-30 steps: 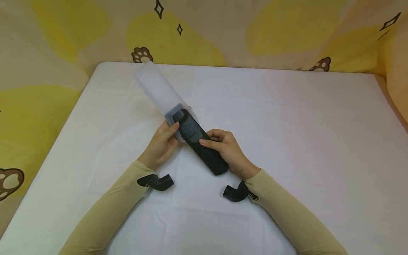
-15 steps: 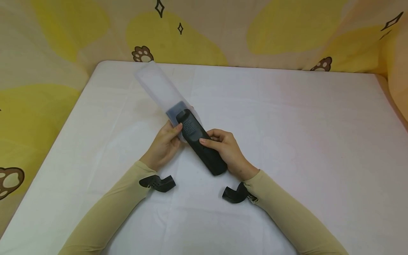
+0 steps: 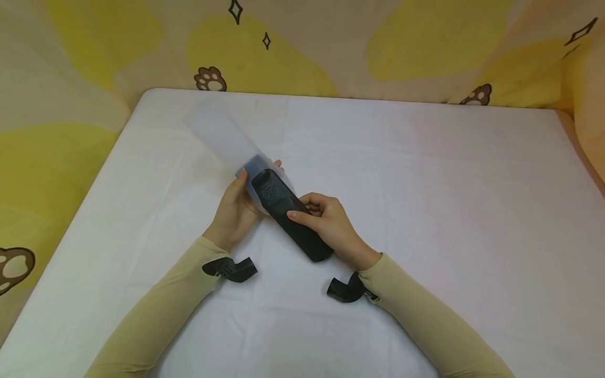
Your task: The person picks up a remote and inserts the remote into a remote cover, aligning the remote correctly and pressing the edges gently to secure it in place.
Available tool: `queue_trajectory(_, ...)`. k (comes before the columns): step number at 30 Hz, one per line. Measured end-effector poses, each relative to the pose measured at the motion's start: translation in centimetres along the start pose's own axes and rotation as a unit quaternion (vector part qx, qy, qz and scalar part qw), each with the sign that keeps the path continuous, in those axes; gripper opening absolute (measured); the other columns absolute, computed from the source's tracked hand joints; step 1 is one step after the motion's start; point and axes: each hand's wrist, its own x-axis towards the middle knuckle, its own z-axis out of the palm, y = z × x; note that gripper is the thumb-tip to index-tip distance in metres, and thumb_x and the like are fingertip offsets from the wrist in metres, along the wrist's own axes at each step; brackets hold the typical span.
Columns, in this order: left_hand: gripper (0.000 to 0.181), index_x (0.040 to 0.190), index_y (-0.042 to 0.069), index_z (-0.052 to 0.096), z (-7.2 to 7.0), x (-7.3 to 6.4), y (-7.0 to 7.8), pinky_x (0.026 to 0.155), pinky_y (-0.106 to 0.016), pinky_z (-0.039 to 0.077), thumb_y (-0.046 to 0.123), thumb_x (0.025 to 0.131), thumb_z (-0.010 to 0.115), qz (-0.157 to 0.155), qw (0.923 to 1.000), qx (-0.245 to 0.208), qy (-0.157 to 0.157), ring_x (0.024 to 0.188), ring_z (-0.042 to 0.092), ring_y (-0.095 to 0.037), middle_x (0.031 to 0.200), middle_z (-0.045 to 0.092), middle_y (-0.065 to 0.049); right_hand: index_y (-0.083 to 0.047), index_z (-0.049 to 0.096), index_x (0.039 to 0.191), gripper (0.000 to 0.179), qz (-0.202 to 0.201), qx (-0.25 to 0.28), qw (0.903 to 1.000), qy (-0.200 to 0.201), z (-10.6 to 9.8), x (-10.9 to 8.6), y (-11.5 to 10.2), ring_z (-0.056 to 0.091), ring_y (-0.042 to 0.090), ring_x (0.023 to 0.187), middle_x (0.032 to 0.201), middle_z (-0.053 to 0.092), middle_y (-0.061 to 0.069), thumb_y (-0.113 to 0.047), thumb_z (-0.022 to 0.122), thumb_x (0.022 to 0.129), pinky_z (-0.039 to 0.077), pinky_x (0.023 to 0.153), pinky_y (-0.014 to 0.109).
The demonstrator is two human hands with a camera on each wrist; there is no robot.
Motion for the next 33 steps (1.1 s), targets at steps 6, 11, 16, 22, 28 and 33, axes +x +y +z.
queue_trajectory(6,0.062,0.127,-0.003,0.046,0.0,0.1,0.3,0.109,-0.036,0.031,0.04,0.086,0.065,0.011,0.9999,-0.012,0.004,0.123,0.05,-0.026,0.124,0.058,-0.013,0.002,0.063,0.104,0.023,-0.005,-0.03,0.9995,-0.001,0.2,-0.1,-0.2,0.066,0.018,0.077,0.092,0.068,0.01,-0.011,0.068,0.086,0.053,0.067,0.027)
queue_trajectory(11,0.064,0.134,-0.008,0.038,-0.2,0.1,0.4,0.109,-0.036,0.03,0.035,0.092,0.057,0.009,0.9997,-0.022,-0.01,0.127,0.045,-0.03,0.134,0.048,-0.023,0.003,0.063,0.103,0.023,-0.007,-0.027,0.9996,0.0,0.3,0.0,0.0,0.065,0.017,0.076,0.089,0.068,0.009,-0.01,0.068,0.085,0.053,0.066,0.027)
queue_trajectory(16,0.057,0.138,-0.01,0.033,-0.3,0.0,0.5,0.109,-0.037,0.031,0.03,0.1,0.044,0.002,0.9994,-0.016,-0.03,0.13,0.042,-0.031,0.142,0.036,-0.029,0.006,0.063,0.102,0.022,-0.002,-0.017,0.9998,-0.008,0.1,0.0,0.1,0.061,0.015,0.075,0.085,0.067,0.006,-0.009,0.067,0.086,0.052,0.066,0.026)
queue_trajectory(22,0.054,0.14,-0.009,0.03,-0.2,0.0,0.5,0.107,-0.038,0.033,0.029,0.102,0.038,-0.018,0.9995,-0.005,-0.026,0.129,0.042,-0.03,0.142,0.037,-0.027,0.003,0.063,0.1,0.021,0.015,-0.01,0.9996,-0.022,0.0,0.0,0.0,0.061,0.017,0.074,0.085,0.067,0.006,-0.012,0.066,0.087,0.052,0.066,0.027)
queue_trajectory(28,0.042,0.132,-0.005,0.041,0.0,0.0,0.4,0.105,-0.039,0.036,0.026,0.104,0.035,-0.035,0.9993,-0.003,0.008,0.123,0.049,-0.029,0.122,0.059,-0.016,0.002,0.064,0.099,0.021,0.013,-0.019,0.9997,-0.011,-0.4,0.2,0.0,0.06,0.017,0.076,0.085,0.065,0.004,-0.017,0.06,0.092,0.052,0.069,0.028)
queue_trajectory(33,0.035,0.123,-0.001,0.048,0.2,0.0,0.3,0.101,-0.034,0.04,0.026,0.102,0.042,-0.056,0.9983,-0.002,0.017,0.115,0.056,-0.022,0.111,0.065,-0.01,0.001,0.064,0.098,0.013,-0.04,-0.053,0.9966,0.049,-1.0,0.4,-0.2,0.061,0.019,0.068,0.081,0.066,0.007,-0.011,0.062,0.091,0.052,0.063,0.028)
